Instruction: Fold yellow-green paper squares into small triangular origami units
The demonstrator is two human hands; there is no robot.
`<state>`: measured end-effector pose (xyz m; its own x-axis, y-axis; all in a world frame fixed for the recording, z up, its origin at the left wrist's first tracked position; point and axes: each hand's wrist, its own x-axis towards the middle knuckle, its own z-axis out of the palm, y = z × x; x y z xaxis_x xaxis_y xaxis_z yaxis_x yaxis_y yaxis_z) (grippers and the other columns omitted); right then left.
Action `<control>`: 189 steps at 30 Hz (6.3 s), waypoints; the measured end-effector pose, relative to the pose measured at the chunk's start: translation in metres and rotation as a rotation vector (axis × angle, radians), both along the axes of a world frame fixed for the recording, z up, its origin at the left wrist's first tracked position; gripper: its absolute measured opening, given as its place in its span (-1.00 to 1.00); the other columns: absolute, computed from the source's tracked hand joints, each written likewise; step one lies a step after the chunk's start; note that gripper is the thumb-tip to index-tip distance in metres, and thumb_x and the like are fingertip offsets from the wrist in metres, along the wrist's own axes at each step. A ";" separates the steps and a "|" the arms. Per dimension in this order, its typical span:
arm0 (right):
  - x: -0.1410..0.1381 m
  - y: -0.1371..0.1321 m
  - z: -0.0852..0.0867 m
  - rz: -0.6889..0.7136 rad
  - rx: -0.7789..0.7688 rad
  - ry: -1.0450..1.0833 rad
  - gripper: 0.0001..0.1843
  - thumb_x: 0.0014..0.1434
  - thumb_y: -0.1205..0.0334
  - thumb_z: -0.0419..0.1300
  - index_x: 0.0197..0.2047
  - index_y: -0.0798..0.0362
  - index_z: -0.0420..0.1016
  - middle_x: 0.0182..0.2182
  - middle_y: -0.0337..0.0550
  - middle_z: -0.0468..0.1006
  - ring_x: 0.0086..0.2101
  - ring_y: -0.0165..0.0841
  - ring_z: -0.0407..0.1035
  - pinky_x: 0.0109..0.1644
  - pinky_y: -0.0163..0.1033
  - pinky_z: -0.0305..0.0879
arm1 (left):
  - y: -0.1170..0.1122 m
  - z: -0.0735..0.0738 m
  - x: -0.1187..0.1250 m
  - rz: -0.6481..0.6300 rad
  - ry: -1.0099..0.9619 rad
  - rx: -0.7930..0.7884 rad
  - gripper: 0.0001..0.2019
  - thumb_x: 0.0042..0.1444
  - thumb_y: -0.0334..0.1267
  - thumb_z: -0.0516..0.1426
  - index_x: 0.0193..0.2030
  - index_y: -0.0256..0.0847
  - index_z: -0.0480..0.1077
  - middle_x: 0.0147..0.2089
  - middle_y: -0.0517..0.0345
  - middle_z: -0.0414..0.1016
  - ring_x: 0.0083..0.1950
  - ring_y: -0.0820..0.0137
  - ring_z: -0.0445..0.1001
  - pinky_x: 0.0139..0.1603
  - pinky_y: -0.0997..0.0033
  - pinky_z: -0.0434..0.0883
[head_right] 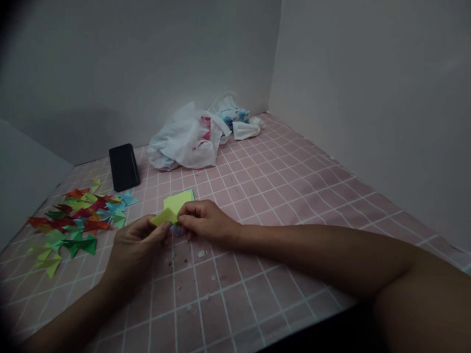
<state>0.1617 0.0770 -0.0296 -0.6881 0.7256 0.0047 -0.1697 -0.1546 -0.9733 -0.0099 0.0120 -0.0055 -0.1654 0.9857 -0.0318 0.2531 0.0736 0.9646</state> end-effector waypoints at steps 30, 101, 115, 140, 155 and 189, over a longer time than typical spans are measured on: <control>0.001 -0.001 -0.004 0.000 0.153 -0.041 -0.83 0.20 0.19 0.22 -0.35 0.09 0.35 -0.52 -0.31 0.40 -0.51 -0.47 0.27 -0.39 -0.30 0.17 | 0.005 -0.006 -0.004 0.002 -0.169 0.039 -0.82 -0.03 -0.24 0.34 -0.42 -0.22 0.42 -0.51 0.29 0.44 -0.47 0.53 0.36 -0.45 0.57 0.30; 0.004 0.005 0.001 -0.021 0.433 -0.232 -0.77 0.29 0.23 0.10 -0.42 0.06 0.28 -0.48 -0.27 0.32 -0.42 -0.42 0.21 -0.32 -0.29 0.11 | 0.004 -0.001 -0.006 -0.065 0.010 0.086 -0.89 0.12 -0.21 0.25 -0.29 -0.19 0.52 -0.49 0.26 0.46 -0.42 0.45 0.43 -0.37 0.50 0.40; 0.004 0.005 -0.003 0.018 0.187 -0.095 -0.71 0.37 0.13 0.03 -0.38 0.05 0.24 -0.50 -0.28 0.31 -0.48 -0.44 0.21 -0.39 -0.29 0.13 | 0.005 -0.005 -0.012 -0.135 -0.022 0.160 -0.92 0.13 -0.33 0.26 -0.22 -0.14 0.56 -0.38 0.21 0.60 -0.35 0.43 0.57 -0.28 0.48 0.50; 0.004 0.002 0.003 0.011 0.155 -0.162 -0.71 0.35 0.15 0.04 -0.40 0.06 0.23 -0.57 -0.36 0.24 -0.59 -0.52 0.12 -0.54 -0.37 0.04 | 0.006 -0.010 -0.012 -0.108 -0.037 0.156 -0.93 0.03 -0.34 0.31 -0.32 -0.14 0.55 -0.39 0.28 0.60 -0.38 0.50 0.56 -0.34 0.62 0.49; 0.002 0.004 0.001 -0.002 0.255 -0.163 -0.75 0.23 0.16 0.16 -0.43 0.07 0.27 -0.59 -0.38 0.21 -0.55 -0.50 0.07 -0.46 -0.34 -0.04 | 0.008 -0.004 -0.008 -0.139 -0.099 -0.038 -0.86 0.03 -0.22 0.32 -0.38 -0.22 0.50 -0.53 0.28 0.50 -0.49 0.53 0.43 -0.44 0.59 0.34; 0.002 -0.007 -0.001 -0.015 0.189 -0.198 -0.63 0.24 0.04 0.20 -0.48 0.04 0.22 -0.64 -0.36 0.32 -0.66 -0.53 0.19 -0.61 -0.40 0.09 | 0.006 -0.006 -0.006 -0.231 -0.065 -0.022 -0.70 0.13 -0.01 0.22 -0.42 -0.21 0.39 -0.54 0.27 0.39 -0.52 0.47 0.32 -0.47 0.50 0.24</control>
<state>0.1639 0.0697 -0.0306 -0.6781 0.7350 0.0071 0.0260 0.0337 -0.9991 -0.0155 0.0175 -0.0115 0.0673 0.9961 -0.0572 0.2028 0.0425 0.9783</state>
